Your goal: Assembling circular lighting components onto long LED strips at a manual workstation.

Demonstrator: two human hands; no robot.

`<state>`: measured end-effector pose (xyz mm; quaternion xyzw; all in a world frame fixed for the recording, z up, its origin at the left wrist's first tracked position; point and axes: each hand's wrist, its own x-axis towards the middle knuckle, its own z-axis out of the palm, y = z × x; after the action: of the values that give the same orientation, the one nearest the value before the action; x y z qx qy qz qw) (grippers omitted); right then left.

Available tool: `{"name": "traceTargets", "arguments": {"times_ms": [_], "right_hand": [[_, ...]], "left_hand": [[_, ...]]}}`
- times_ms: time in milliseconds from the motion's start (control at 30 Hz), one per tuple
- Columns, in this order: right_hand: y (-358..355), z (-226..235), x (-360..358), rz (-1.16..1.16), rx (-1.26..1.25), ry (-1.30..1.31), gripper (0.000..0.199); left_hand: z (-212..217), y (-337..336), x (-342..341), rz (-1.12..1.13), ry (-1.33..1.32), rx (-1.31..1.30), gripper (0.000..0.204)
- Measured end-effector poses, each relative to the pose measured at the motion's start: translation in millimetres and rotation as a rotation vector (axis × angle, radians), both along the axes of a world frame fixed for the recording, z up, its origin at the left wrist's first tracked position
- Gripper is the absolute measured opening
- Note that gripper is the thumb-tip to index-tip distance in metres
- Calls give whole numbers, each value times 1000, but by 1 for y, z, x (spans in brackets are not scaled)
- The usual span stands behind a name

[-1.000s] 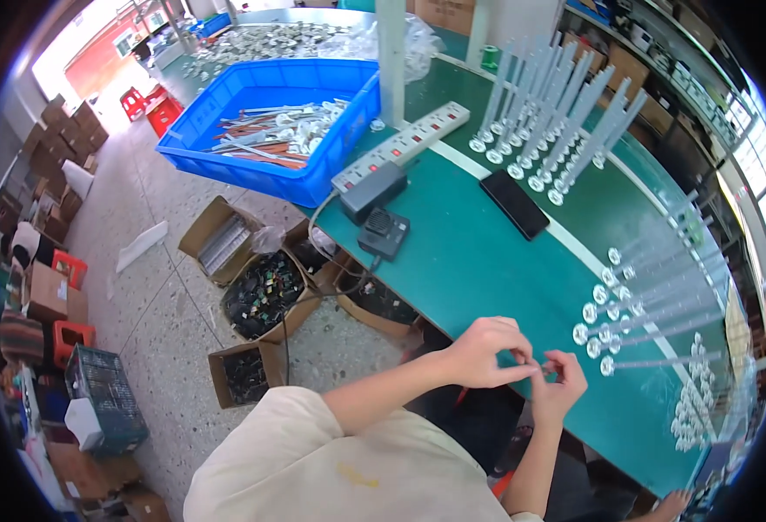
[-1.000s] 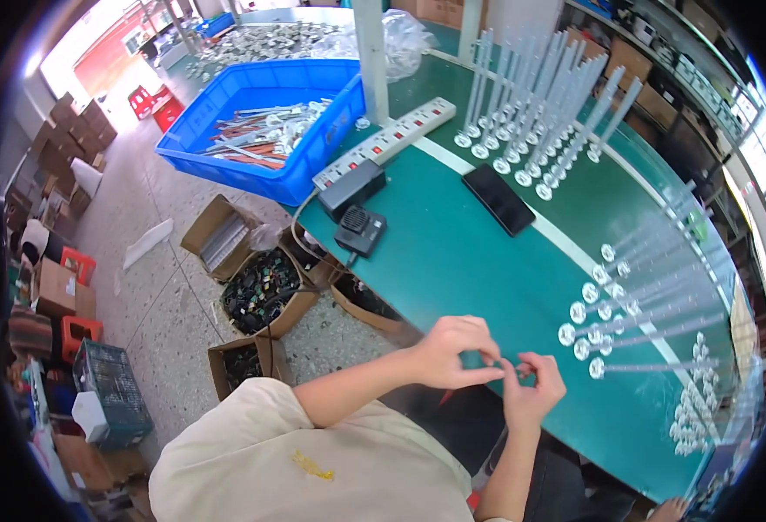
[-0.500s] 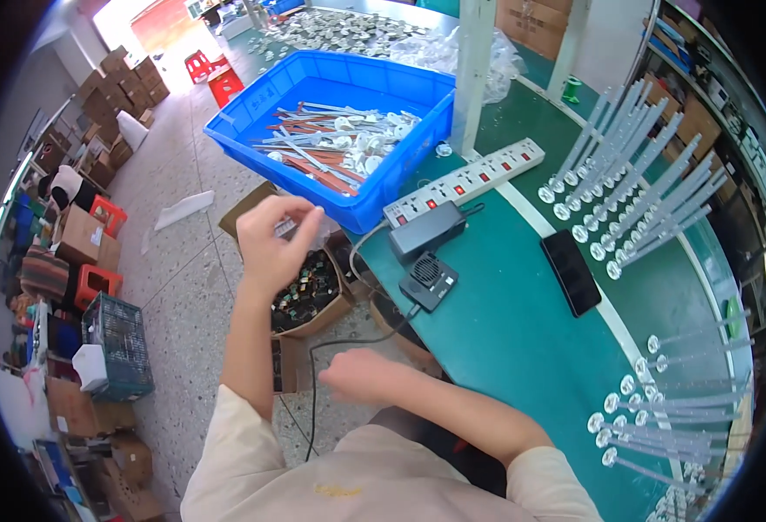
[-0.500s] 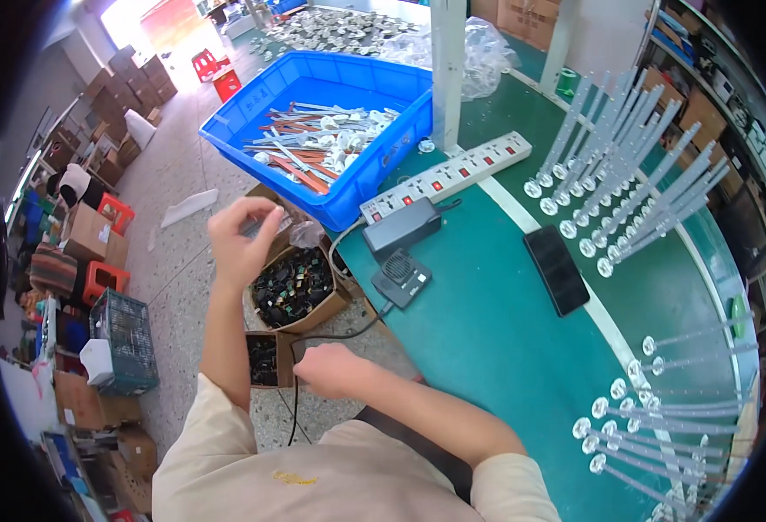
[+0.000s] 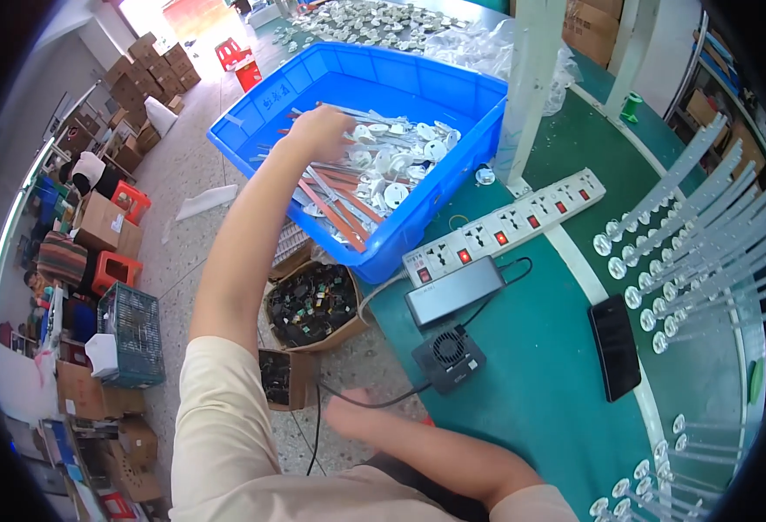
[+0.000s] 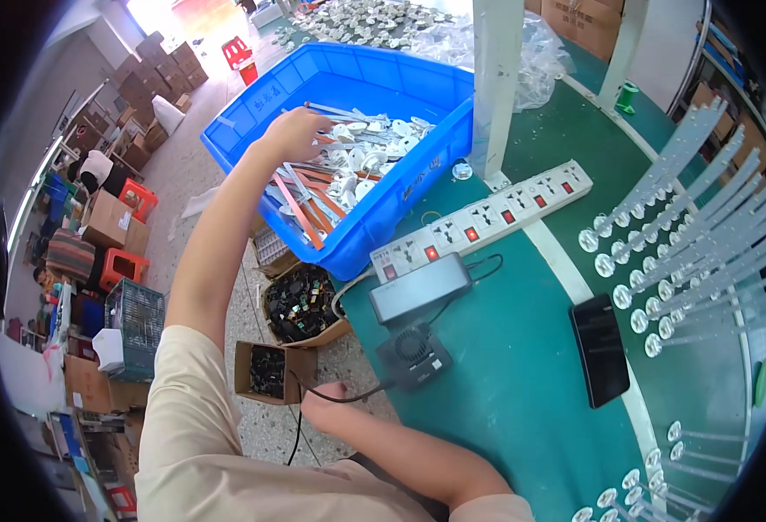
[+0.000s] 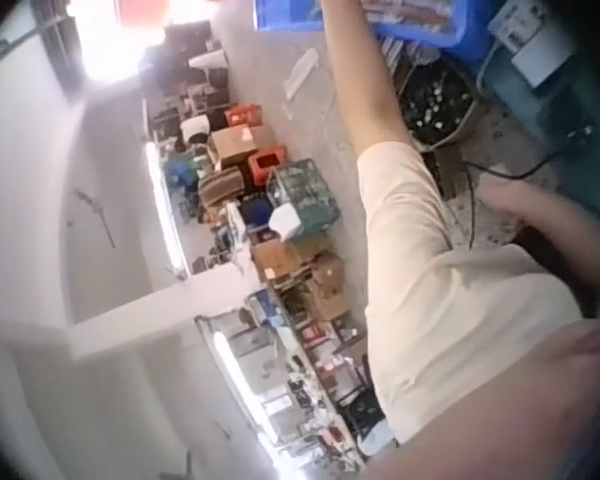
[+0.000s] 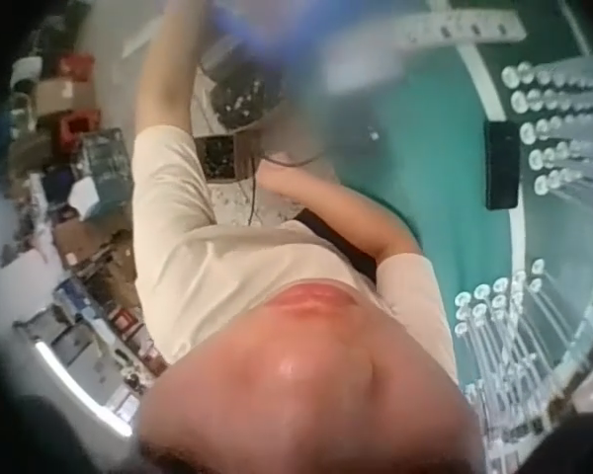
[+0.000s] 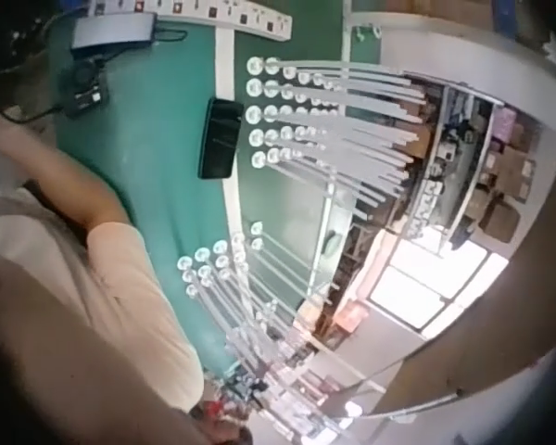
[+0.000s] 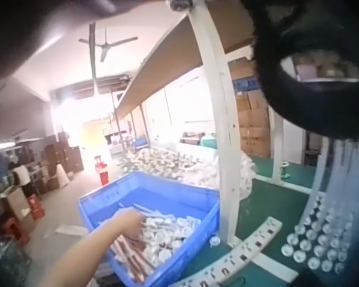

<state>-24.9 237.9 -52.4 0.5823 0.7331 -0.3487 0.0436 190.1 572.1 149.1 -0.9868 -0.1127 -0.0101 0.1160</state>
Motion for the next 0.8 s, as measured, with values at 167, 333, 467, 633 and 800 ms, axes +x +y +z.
{"name": "traceTargets", "arguments": {"times_ms": [167, 333, 467, 633, 800], "right_hand": [[1, 35, 19, -12, -171, 18, 35], [7, 43, 24, -43, -183, -8, 32], [5, 31, 16, -128, -101, -8, 30], [5, 26, 21, -154, -93, 17, 28], [12, 29, 23, -200, -170, 58, 27]], "left_hand": [[-22, -10, 34, -45, 234, 43, 29], [-9, 9, 58, -105, 76, 17, 16], [2, 39, 78, -102, 24, 231, 20], [-27, 47, 100, -22, 173, 317, 37], [-35, 68, 107, -56, 296, 65, 70]]}}
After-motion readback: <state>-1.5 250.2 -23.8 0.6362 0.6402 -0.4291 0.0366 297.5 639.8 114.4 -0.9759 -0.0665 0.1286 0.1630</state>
